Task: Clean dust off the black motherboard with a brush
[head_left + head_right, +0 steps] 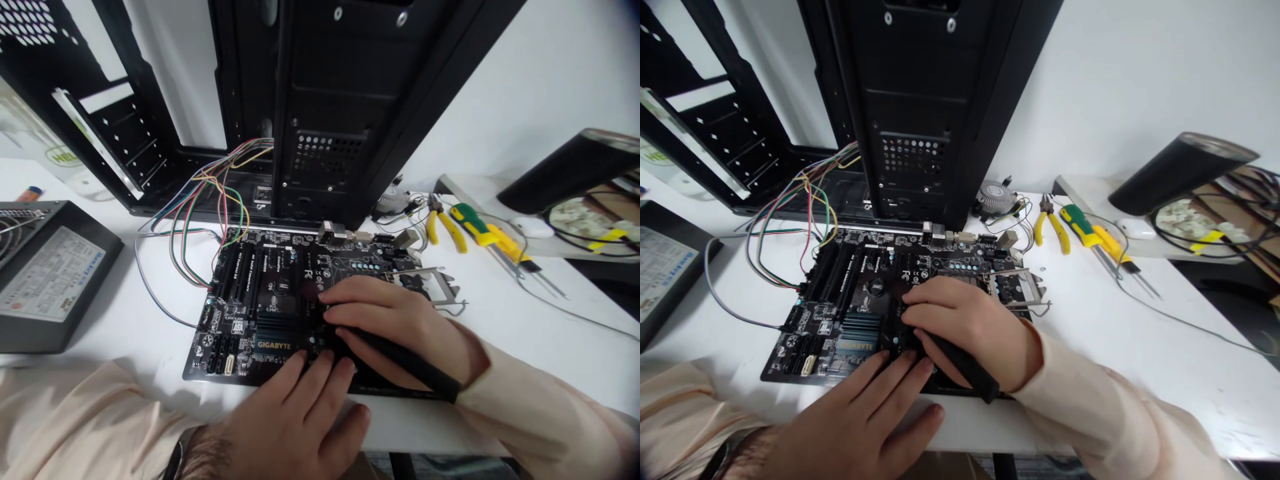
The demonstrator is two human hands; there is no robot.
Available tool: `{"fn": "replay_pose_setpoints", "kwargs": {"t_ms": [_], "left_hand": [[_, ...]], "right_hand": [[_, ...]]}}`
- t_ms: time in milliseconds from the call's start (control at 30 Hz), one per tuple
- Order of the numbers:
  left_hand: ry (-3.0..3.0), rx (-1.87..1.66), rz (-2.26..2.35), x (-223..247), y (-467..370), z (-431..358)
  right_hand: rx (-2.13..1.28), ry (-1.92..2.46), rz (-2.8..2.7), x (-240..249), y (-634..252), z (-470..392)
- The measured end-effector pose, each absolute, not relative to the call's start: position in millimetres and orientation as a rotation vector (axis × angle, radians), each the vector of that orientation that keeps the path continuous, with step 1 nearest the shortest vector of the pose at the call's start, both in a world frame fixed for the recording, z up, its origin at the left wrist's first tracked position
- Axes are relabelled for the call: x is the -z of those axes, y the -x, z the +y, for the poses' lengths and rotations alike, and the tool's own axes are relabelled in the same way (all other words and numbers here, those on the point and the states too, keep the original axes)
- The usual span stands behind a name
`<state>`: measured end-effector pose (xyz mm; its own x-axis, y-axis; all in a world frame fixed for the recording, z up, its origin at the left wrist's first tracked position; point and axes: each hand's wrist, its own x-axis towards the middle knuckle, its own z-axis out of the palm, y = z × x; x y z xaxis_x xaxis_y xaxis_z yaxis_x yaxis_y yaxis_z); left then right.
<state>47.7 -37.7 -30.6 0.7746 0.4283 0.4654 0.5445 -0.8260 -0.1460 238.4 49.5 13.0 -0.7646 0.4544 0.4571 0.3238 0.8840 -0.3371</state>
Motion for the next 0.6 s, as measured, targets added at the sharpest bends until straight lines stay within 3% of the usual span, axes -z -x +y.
{"fn": "replay_pose_setpoints", "kwargs": {"t_ms": [267,433,600], "left_hand": [[2.717,0.577,-0.738,28.3,-44.4,-37.1],[2.735,0.532,-0.704,24.3,-43.7,-37.2],[2.749,0.5,-0.686,24.8,-41.1,-38.8]], "right_hand": [[-0.708,0.494,-2.417,-23.3,-239.3,46.9],[-0.537,0.562,-2.39,-24.0,-235.5,48.9],[-0.627,0.48,-2.468,-37.3,-233.6,44.9]]}}
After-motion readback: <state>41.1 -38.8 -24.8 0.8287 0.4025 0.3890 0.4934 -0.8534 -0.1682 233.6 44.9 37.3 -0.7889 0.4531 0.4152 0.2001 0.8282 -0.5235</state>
